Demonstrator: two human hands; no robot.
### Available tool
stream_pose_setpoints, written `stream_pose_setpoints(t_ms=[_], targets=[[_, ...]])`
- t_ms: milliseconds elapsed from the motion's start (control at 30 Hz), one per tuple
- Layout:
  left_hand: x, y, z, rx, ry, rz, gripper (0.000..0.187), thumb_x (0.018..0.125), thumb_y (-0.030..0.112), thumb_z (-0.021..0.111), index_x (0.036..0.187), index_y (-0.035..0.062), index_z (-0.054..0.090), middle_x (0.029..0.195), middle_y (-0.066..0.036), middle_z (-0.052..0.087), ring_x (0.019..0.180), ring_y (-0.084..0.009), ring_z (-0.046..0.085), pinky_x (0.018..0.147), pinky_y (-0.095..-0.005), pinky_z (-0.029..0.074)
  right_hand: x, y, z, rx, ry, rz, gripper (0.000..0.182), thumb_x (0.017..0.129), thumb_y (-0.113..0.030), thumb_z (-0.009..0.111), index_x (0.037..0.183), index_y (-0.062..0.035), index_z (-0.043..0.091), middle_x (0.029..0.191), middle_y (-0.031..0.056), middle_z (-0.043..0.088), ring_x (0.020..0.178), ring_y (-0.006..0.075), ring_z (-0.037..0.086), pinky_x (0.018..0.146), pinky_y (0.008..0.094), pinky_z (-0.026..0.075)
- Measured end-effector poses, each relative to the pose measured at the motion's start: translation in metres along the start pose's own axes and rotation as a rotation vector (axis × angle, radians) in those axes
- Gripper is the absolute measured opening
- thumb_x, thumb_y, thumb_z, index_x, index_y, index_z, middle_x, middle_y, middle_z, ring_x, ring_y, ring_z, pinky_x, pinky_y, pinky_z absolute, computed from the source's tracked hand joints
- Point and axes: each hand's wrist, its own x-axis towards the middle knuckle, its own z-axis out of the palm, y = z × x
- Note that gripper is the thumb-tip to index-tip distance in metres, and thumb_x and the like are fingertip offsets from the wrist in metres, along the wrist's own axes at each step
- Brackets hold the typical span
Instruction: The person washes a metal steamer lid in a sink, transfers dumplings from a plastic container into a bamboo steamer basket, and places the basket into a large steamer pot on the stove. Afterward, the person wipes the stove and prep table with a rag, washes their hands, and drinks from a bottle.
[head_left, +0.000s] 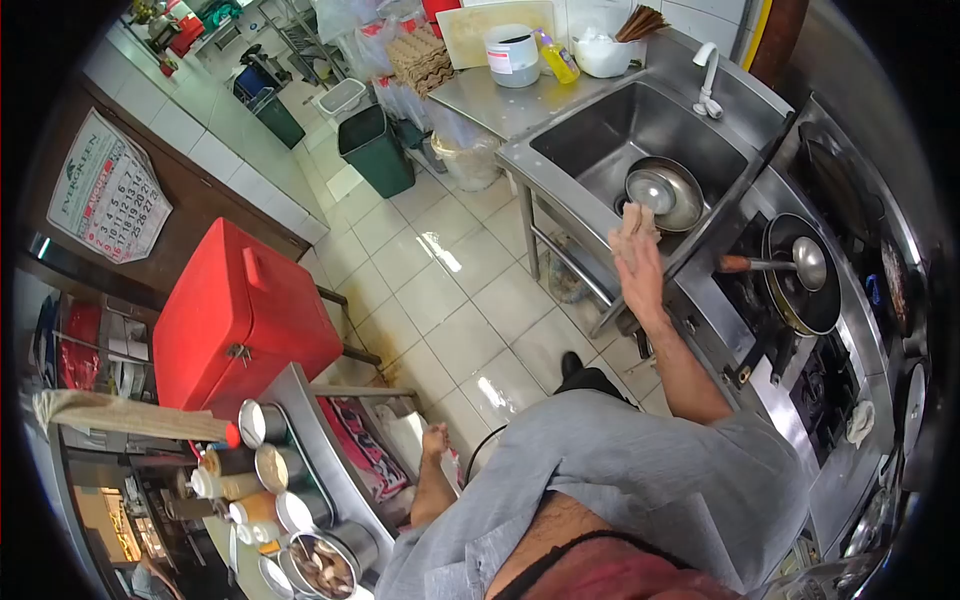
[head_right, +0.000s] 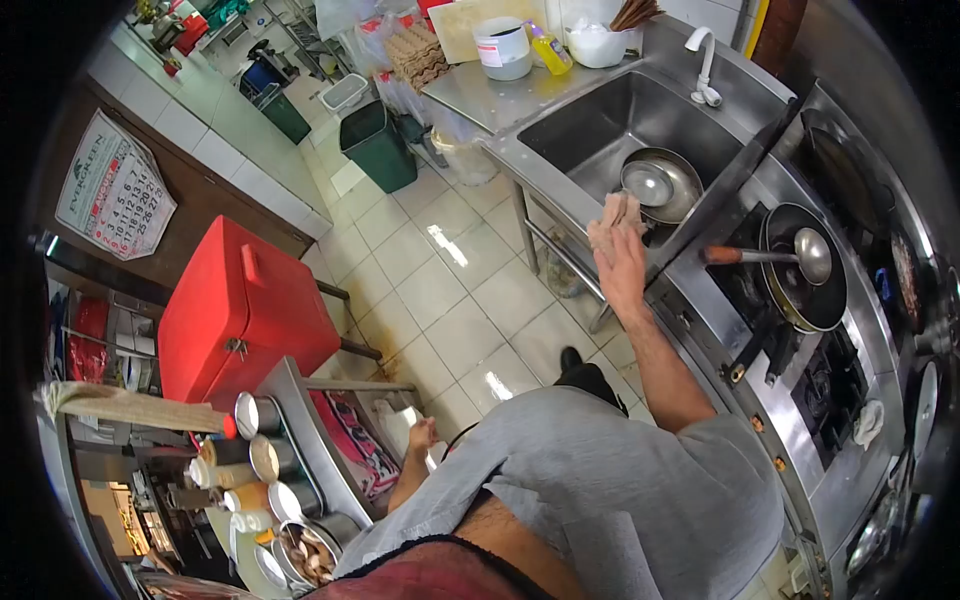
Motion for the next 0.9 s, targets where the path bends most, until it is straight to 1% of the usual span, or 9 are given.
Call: stream_pose_setpoints(t_ms=[100, 200, 333, 500, 633, 700, 767, 833, 900], targets=[[0.005, -0.003, 0.006, 0.046, -0.011, -0.049, 0.023, 0.085, 0.028, 0.056, 0.075, 0.0085, 0.051, 0.059, -0.001, 0.047, 0.045, -0.0117, 0.045, 0.039, -0.026, 0.038, 0.031, 0.023, 0.075, -0.371, -0.254, -0.105, 0.045, 0.076, -0.01, 0.057, 0.118, 0.0003, 0.046, 0.122, 0.0215, 0.041, 0.118, 0.0405, 0.033, 0.101, 0.0456, 0.025], [-0.001, 0.016, 0.012, 0.183, 0.003, 0.024, 0.025, 0.085, 0.029, 0.055, 0.072, 0.0082, 0.053, 0.059, -0.001, 0.048, 0.045, -0.0123, 0.046, 0.039, -0.0266, 0.038, 0.083, 0.025, 0.155, -0.269, -0.176, -0.229, 0.044, 0.077, -0.012, 0.053, 0.118, -0.0016, 0.045, 0.124, 0.0216, 0.04, 0.114, 0.0424, 0.031, 0.099, 0.0505, 0.022], [0.006, 0.061, 0.018, 0.285, 0.047, 0.042, 0.026, 0.085, 0.03, 0.055, 0.072, 0.0077, 0.054, 0.059, -0.002, 0.049, 0.045, -0.0123, 0.046, 0.039, -0.0269, 0.038, 0.178, 0.001, 0.248, -0.188, -0.473, -0.216, 0.048, 0.078, -0.016, 0.055, 0.123, -0.0058, 0.043, 0.127, 0.0188, 0.039, 0.123, 0.0394, 0.025, 0.103, 0.049, 0.018], [0.072, 0.1, 0.004, 0.409, 0.073, 0.074, 0.027, 0.085, 0.031, 0.055, 0.072, 0.0071, 0.054, 0.059, -0.001, 0.049, 0.044, -0.0121, 0.046, 0.038, -0.0269, 0.037, 0.286, -0.008, 0.323, -0.005, -0.401, -0.188, 0.042, 0.077, -0.019, 0.056, 0.116, -0.005, 0.049, 0.13, 0.0141, 0.038, 0.126, 0.0346, 0.024, 0.103, 0.0471, 0.019], [0.118, 0.151, -0.012, 0.418, 0.1, 0.052, 0.029, 0.085, 0.032, 0.055, 0.072, 0.0065, 0.055, 0.058, -0.001, 0.049, 0.044, -0.012, 0.046, 0.038, -0.027, 0.037, 0.332, 0.031, 0.316, -0.216, -0.323, -0.094, 0.04, 0.077, -0.02, 0.054, 0.114, -0.0036, 0.052, 0.128, 0.0121, 0.043, 0.122, 0.0296, 0.033, 0.098, 0.0452, 0.029], [0.141, 0.176, -0.016, 0.423, 0.101, 0.051, 0.029, 0.085, 0.032, 0.055, 0.072, 0.0063, 0.055, 0.058, -0.001, 0.049, 0.044, -0.0119, 0.046, 0.038, -0.027, 0.036, 0.352, 0.05, 0.284, -0.232, -0.284, 0.177, 0.04, 0.077, -0.021, 0.055, 0.113, -0.0034, 0.052, 0.124, 0.015, 0.045, 0.118, 0.0317, 0.038, 0.094, 0.0441, 0.033], [0.165, 0.195, -0.019, 0.439, 0.086, 0.057, 0.03, 0.085, 0.033, 0.055, 0.072, 0.006, 0.056, 0.058, -0.001, 0.05, 0.044, -0.0118, 0.046, 0.037, -0.027, 0.036, 0.369, 0.108, 0.294, -0.36, 0.069, 0.043, 0.036, 0.078, -0.021, 0.054, 0.108, -0.0014, 0.052, 0.118, 0.019, 0.047, 0.114, 0.033, 0.041, 0.09, 0.0439, 0.037], [0.189, 0.21, -0.026, 0.473, 0.061, 0.076, 0.03, 0.085, 0.033, 0.055, 0.072, 0.0058, 0.056, 0.058, -0.001, 0.05, 0.044, -0.0118, 0.046, 0.037, -0.027, 0.036, 0.407, 0.151, 0.291, -0.218, 0.167, 0.155, 0.031, 0.081, -0.02, 0.05, 0.105, -0.0015, 0.052, 0.113, 0.0214, 0.048, 0.109, 0.0341, 0.044, 0.089, 0.0427, 0.037], [0.215, 0.222, -0.033, 0.512, 0.029, 0.109, 0.031, 0.085, 0.033, 0.055, 0.072, 0.0055, 0.056, 0.058, -0.001, 0.05, 0.043, -0.0117, 0.046, 0.037, -0.0271, 0.036, 0.45, 0.217, 0.3, -0.55, 0.106, 0.017, 0.025, 0.081, -0.018, 0.048, 0.1, -0.0031, 0.056, 0.107, 0.0199, 0.053, 0.103, 0.0342, 0.048, 0.086, 0.0431, 0.04]])
